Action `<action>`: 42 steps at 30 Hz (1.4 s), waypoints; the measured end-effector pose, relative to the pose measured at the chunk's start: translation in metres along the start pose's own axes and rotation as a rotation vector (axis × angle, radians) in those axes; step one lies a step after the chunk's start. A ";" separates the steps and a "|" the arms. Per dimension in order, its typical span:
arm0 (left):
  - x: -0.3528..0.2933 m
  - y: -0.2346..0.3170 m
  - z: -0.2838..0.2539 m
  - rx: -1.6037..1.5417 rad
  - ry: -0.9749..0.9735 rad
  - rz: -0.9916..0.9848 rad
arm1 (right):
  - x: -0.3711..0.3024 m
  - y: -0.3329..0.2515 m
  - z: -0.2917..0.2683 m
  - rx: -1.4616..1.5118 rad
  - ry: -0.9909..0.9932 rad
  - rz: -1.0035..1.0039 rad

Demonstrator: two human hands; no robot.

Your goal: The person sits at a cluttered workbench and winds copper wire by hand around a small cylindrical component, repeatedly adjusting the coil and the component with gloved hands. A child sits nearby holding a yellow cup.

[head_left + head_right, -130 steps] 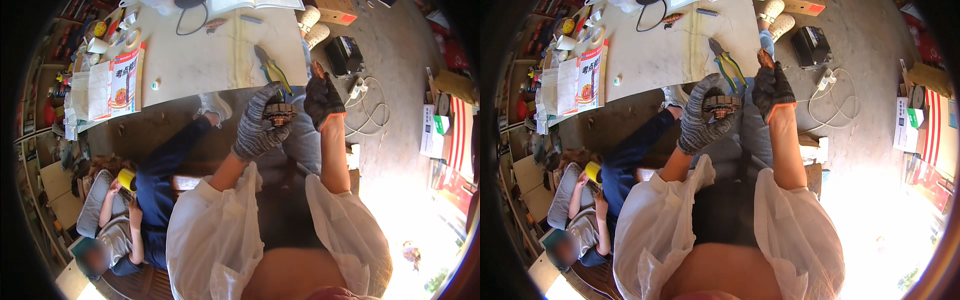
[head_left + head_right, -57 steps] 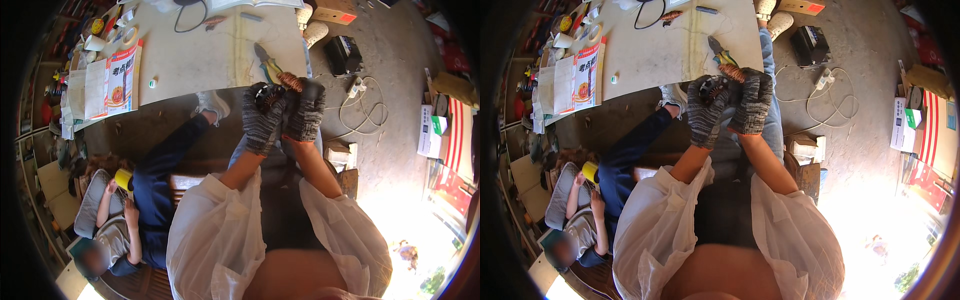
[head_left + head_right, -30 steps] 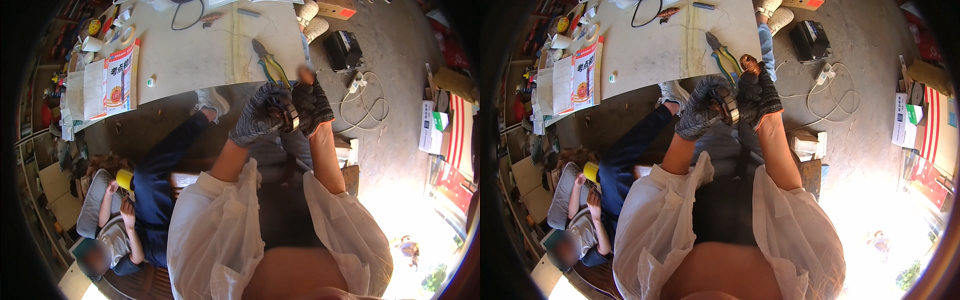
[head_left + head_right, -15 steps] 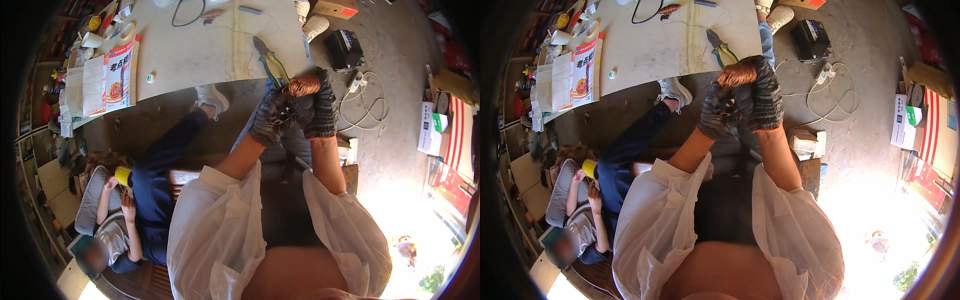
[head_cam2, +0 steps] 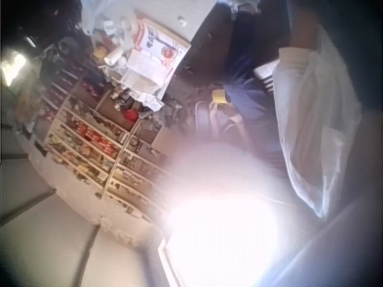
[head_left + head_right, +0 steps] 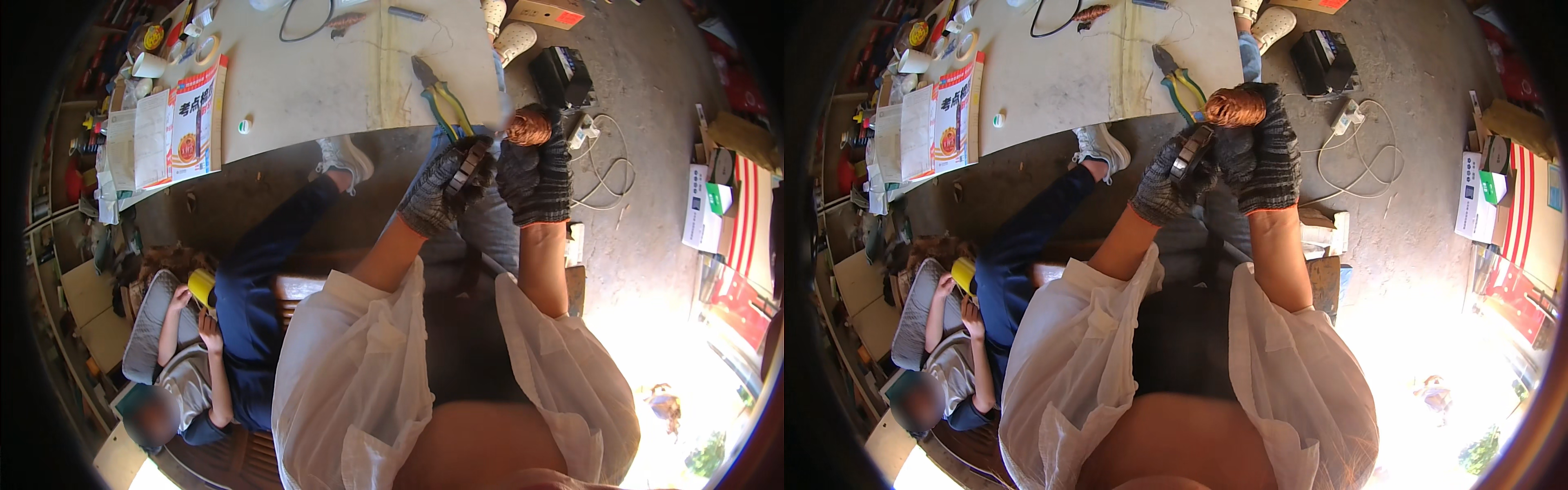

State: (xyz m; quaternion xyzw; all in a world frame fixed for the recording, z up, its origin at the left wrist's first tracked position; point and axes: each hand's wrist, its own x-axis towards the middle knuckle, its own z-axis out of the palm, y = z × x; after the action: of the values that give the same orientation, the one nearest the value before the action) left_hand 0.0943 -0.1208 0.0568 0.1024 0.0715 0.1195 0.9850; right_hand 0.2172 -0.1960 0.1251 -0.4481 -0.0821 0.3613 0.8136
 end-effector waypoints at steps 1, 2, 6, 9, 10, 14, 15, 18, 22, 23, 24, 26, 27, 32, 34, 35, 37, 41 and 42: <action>0.001 0.000 -0.001 0.072 0.002 0.050 | 0.003 -0.003 -0.006 0.253 -0.083 0.115; 0.003 0.000 -0.002 0.144 0.004 0.101 | 0.005 -0.006 -0.013 0.495 -0.137 0.250; 0.004 0.003 0.009 0.441 0.054 0.362 | 0.009 -0.007 -0.016 0.733 -0.232 0.322; 0.010 0.008 0.019 0.678 0.067 0.436 | 0.004 -0.012 -0.007 0.786 -0.193 0.370; 0.012 0.010 0.021 0.774 0.076 0.455 | 0.004 -0.012 -0.007 0.796 -0.185 0.382; 0.018 0.013 0.026 1.115 0.131 0.530 | 0.019 -0.002 -0.034 0.821 -0.574 0.527; 0.019 0.014 0.025 1.190 0.154 0.552 | 0.020 0.000 -0.037 0.823 -0.572 0.548; 0.019 0.015 0.028 1.329 0.257 0.614 | 0.014 0.000 -0.036 0.744 -0.475 0.481; 0.018 0.015 0.029 1.955 0.361 0.802 | 0.001 0.000 0.006 0.073 -0.058 -0.054; 0.017 0.013 0.028 1.882 0.349 0.795 | 0.003 0.000 0.002 0.171 -0.015 0.034; 0.014 0.011 0.029 1.810 0.336 0.788 | 0.005 -0.001 0.000 0.268 0.027 0.122; 0.016 0.003 -0.002 1.239 0.233 0.558 | 0.006 -0.022 0.000 0.513 -0.146 0.532; 0.010 0.005 -0.010 1.466 0.210 0.627 | 0.010 -0.025 0.012 0.509 0.193 0.389; -0.003 0.024 0.019 1.905 0.028 0.692 | 0.030 -0.033 -0.015 0.684 0.132 0.351; -0.004 0.024 0.003 1.636 -0.009 0.487 | 0.036 -0.022 -0.028 0.740 0.221 0.462; -0.004 0.021 -0.010 1.352 0.019 0.339 | 0.034 -0.019 -0.030 0.759 0.167 0.501; -0.007 0.025 -0.017 0.829 0.027 0.150 | 0.031 -0.016 -0.028 0.704 -0.097 0.597; -0.013 0.047 0.003 0.505 0.020 -0.066 | 0.025 0.002 -0.085 0.278 -0.338 0.514; -0.016 0.052 0.009 0.600 0.025 -0.053 | 0.023 -0.008 -0.079 0.004 -0.560 0.374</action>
State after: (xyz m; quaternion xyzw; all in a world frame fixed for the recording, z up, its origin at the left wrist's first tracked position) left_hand 0.0686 -0.0766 0.0786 0.3854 0.1185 0.0683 0.9126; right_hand 0.2739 -0.2363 0.0806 -0.3370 -0.2180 0.6135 0.6801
